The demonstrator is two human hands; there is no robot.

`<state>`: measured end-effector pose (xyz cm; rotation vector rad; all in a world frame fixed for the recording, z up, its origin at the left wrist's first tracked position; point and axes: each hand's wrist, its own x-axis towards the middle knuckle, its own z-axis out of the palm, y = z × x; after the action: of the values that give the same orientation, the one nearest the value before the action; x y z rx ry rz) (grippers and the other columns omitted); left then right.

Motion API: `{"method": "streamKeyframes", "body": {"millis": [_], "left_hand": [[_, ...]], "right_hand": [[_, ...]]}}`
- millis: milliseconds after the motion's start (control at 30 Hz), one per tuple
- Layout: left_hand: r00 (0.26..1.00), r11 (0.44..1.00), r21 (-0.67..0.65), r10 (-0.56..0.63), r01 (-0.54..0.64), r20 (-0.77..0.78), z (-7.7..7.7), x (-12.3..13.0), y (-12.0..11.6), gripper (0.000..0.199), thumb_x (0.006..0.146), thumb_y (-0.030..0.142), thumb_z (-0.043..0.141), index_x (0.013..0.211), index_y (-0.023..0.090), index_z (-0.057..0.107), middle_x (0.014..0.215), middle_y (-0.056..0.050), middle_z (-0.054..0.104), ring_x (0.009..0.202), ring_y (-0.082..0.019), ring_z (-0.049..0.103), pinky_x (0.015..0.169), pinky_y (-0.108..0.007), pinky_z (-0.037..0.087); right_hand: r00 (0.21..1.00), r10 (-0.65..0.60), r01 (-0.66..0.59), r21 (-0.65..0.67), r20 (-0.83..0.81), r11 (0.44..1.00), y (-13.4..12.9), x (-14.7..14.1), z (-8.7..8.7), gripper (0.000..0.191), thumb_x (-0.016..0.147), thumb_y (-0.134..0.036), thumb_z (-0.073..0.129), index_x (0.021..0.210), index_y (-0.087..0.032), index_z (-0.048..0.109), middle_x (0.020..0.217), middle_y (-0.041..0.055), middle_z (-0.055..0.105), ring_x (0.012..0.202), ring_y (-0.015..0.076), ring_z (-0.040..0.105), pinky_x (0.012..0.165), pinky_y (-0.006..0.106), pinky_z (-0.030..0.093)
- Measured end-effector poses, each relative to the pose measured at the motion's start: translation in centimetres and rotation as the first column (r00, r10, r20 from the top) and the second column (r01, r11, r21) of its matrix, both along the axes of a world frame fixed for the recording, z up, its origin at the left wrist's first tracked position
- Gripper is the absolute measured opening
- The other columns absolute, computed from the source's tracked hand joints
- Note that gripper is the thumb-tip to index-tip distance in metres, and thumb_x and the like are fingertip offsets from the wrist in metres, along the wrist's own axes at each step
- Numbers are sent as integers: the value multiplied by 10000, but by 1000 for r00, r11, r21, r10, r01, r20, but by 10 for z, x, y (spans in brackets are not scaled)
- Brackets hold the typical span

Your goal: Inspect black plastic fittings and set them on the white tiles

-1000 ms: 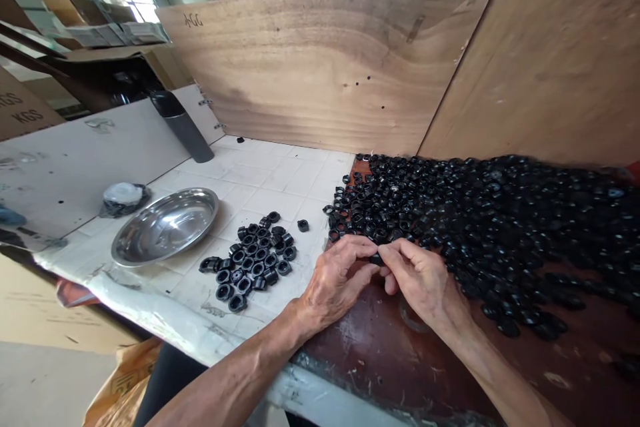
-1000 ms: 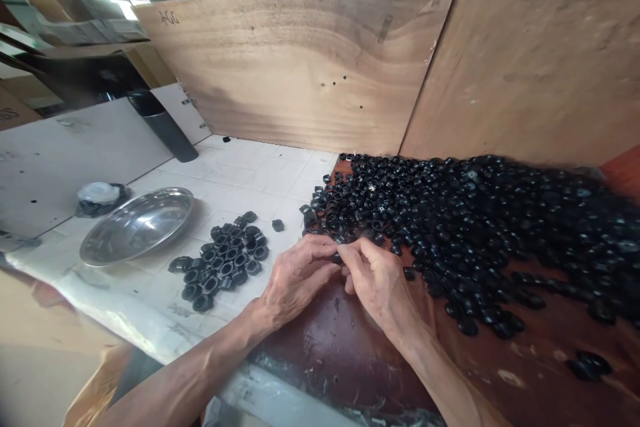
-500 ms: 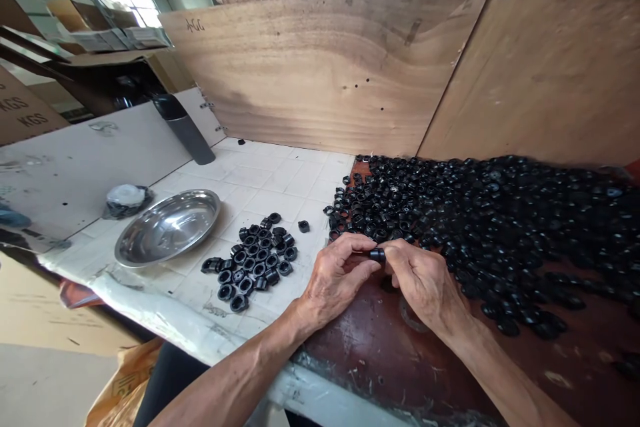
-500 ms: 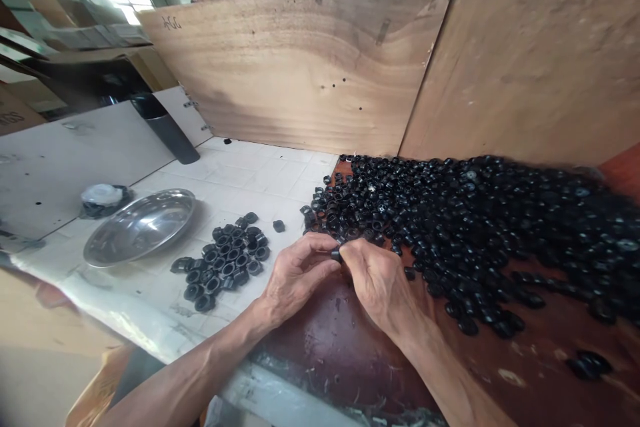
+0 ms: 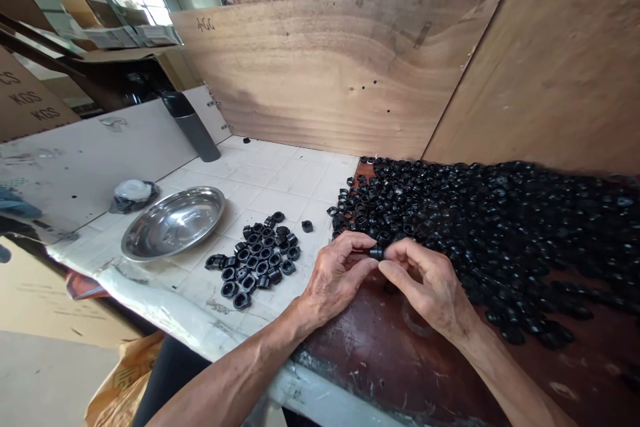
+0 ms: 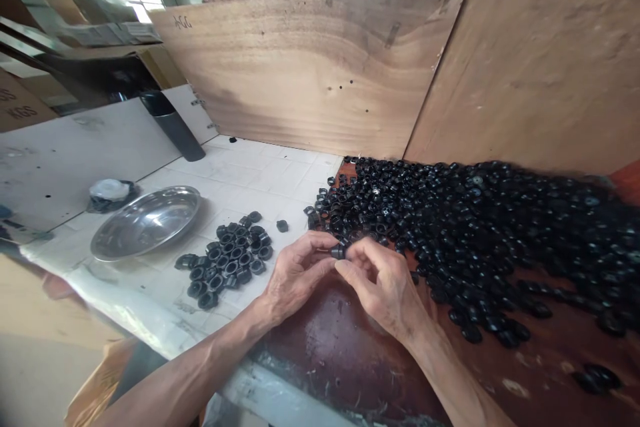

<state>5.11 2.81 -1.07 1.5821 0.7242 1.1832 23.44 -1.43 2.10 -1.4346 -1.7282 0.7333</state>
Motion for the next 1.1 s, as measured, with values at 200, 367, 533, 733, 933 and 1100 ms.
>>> {"method": "streamKeyframes", "body": {"millis": [200,367,533,733,933,1100], "left_hand": [[1000,1000,-11,-18,18,-15,-1,1,-1,203,893,272,706,1069,173,681,1122,-78,648,938,-171,704,877,-334,618],[999,999,-30,-32,32,-4,-4,0,1,222,885,283,717,1076,181,671,1145,-71,653,949,-171,703,873,-327,611],[972,975,199,-54,101,-230,-3,-4,3,192,908,203,655,1100,196,662,1112,-70,686,1026,-185,672,917,-338,567],[708,908,21,-312,419,-634,10,-14,4,115,846,246,696,948,193,695,894,-15,722,808,-161,662,689,-250,488],[634,962,116,-70,247,-770,-1,-7,2,434,876,546,656,656,178,590,623,14,600,596,-136,551,558,-267,352],[726,952,251,46,177,-686,-14,6,-1,371,814,447,767,1047,192,631,929,-30,696,857,-203,664,750,-302,487]], "right_hand": [[999,-39,41,-84,23,996,1,4,-5,230,962,-429,586,858,-230,639,642,-20,629,608,163,607,599,275,470],[992,-74,64,-91,-106,994,0,-8,0,206,929,-386,603,1026,-208,636,720,1,690,655,172,668,652,270,518],[973,-146,77,-349,-178,934,2,-7,-2,248,925,-426,566,872,-192,628,576,-4,660,562,169,640,600,266,500],[971,16,88,-424,237,901,11,34,-4,284,895,-404,589,692,-205,590,513,0,626,501,156,585,517,253,390],[917,171,-16,-397,360,918,6,42,-7,53,772,-210,649,759,-213,598,653,-1,683,605,160,605,562,247,368],[920,216,-75,-394,328,916,6,35,-13,67,805,-153,577,783,-216,580,681,-8,667,629,159,606,577,243,380]]}}
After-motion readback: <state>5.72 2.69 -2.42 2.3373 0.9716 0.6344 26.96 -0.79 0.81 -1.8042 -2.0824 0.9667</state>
